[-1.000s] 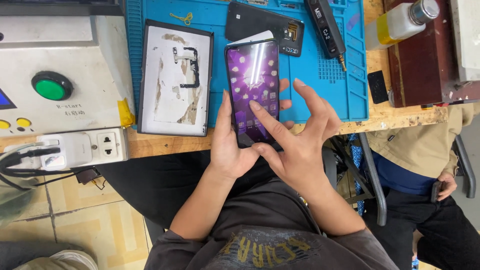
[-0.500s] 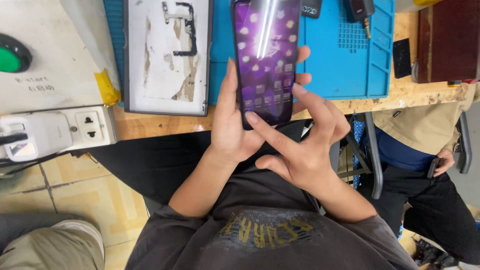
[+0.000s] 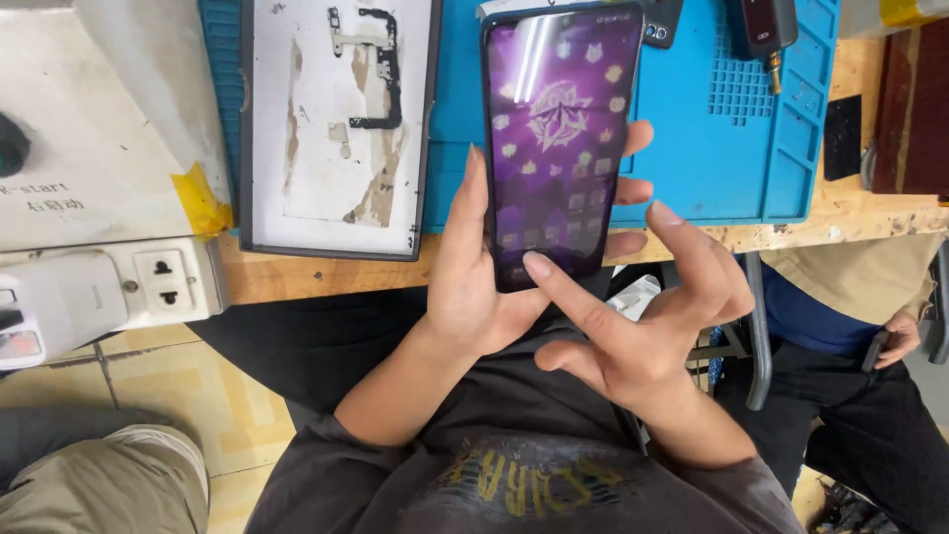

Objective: Testing a smartphone's touchscreen and software functionality at a repair station while reviewing a service receipt.

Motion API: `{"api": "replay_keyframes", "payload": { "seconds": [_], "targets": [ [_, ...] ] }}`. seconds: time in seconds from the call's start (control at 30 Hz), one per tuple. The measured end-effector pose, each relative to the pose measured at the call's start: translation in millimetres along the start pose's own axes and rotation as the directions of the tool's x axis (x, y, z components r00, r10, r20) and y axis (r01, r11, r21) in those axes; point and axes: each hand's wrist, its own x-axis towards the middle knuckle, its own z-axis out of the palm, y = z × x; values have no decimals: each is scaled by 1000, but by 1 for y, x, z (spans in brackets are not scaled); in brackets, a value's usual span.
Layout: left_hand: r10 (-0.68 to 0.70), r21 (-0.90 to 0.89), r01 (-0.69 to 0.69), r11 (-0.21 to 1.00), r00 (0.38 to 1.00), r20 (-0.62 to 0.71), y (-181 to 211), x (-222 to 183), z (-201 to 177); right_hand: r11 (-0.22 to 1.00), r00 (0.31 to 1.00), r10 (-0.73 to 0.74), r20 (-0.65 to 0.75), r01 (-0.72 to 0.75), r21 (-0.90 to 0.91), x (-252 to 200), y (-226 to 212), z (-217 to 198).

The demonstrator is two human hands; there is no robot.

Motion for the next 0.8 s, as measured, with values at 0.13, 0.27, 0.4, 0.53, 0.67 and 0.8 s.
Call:
{"api": "replay_keyframes", "payload": {
  "seconds": [0.13,0.27,0.4,0.53,0.67,0.8],
  "targets": [
    [22,45,-21,999,1000,-18,0,1,0,995,995,-94,-32,95,14,1,0,-1],
    [-1,-7,1,1000,999,52,-1,-1,-3,999,1000,-21,-18,20,-28,-1,3,-4],
    [6,7,-6,1000,1000,-6,-2,-1,1,999,999,-35,-29,35,-10,-2,5,0],
    [11,14,-12,1000,999,50,2,2,1,997,994,-68,-81,66,-29,-2,13,-2],
    [13,36,-14,999,1000,9,-2,0,-2,999,996,-38,-79,39,6,-1,12,2],
    [34,80,-27,996,996,-83,-1,1,2,994,992,-107,-68,107,8,-9,16,-1]
  ]
}}
